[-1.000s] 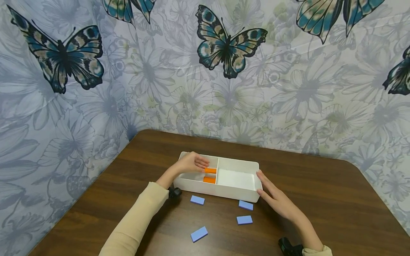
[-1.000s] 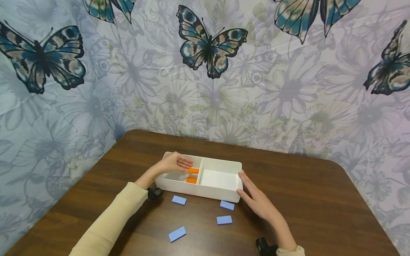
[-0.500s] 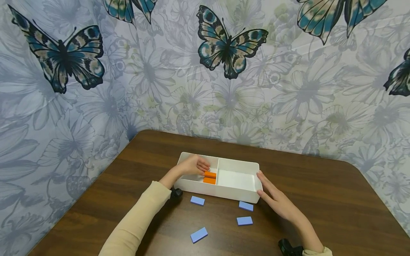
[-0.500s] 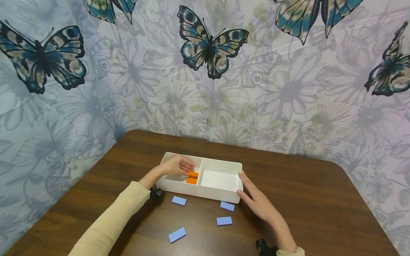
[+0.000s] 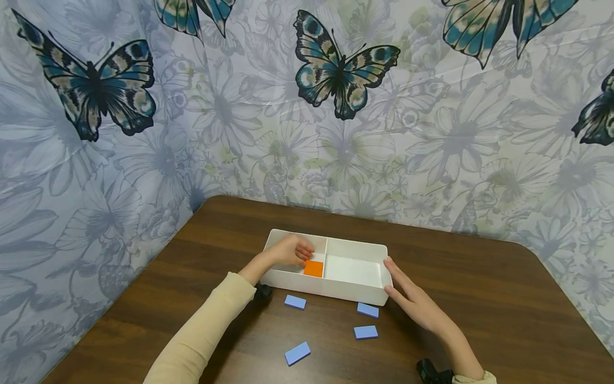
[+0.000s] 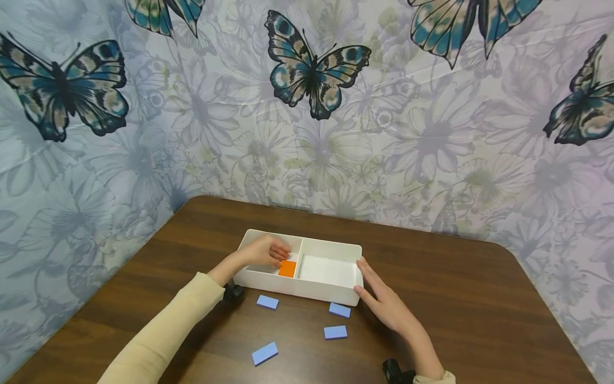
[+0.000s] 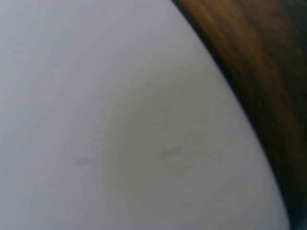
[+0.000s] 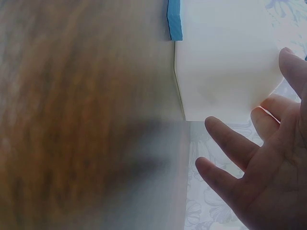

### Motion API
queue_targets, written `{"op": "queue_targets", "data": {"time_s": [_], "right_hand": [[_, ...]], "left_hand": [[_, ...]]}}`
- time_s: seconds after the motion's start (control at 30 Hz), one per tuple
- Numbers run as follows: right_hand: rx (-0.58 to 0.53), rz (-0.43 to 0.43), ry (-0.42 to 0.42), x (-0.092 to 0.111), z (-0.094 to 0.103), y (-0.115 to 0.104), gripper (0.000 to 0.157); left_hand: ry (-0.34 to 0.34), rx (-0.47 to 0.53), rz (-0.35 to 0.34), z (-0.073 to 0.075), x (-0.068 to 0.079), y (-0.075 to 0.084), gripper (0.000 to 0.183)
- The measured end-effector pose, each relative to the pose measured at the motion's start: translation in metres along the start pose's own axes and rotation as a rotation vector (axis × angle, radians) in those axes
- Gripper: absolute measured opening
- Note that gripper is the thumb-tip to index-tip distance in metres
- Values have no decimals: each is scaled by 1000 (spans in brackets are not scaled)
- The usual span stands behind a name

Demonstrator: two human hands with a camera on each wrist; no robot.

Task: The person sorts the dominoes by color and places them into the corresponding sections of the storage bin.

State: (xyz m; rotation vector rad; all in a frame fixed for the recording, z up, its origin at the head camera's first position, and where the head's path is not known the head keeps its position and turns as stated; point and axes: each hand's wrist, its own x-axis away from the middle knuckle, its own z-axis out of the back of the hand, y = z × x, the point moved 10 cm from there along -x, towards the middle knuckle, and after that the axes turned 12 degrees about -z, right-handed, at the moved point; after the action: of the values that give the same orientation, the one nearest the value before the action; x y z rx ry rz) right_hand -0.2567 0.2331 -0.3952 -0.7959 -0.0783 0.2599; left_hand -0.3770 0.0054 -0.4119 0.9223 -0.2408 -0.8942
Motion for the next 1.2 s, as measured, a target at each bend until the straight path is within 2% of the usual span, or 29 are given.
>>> {"op": "queue_targets", "data": {"time_s": [0.43, 0.7, 0.87, 1.0, 1.2], "right_hand": [[-12, -9, -9, 0, 0, -1, 60], [-11, 1, -10, 0, 0, -1, 60], [-15, 7, -8, 0, 0, -2, 60], [-17, 6, -9, 0, -1, -2, 60], [-15, 3, -10, 0, -1, -2, 60]], "left_hand": [[-38, 8, -27, -2, 1, 6, 36], [-87, -45, -109, -5, 1, 15, 31], [-91, -50, -132, -4, 0, 17, 31], [-72, -47, -129, -3, 0, 17, 32], [22, 39, -131, 8, 1, 17, 31]]}}
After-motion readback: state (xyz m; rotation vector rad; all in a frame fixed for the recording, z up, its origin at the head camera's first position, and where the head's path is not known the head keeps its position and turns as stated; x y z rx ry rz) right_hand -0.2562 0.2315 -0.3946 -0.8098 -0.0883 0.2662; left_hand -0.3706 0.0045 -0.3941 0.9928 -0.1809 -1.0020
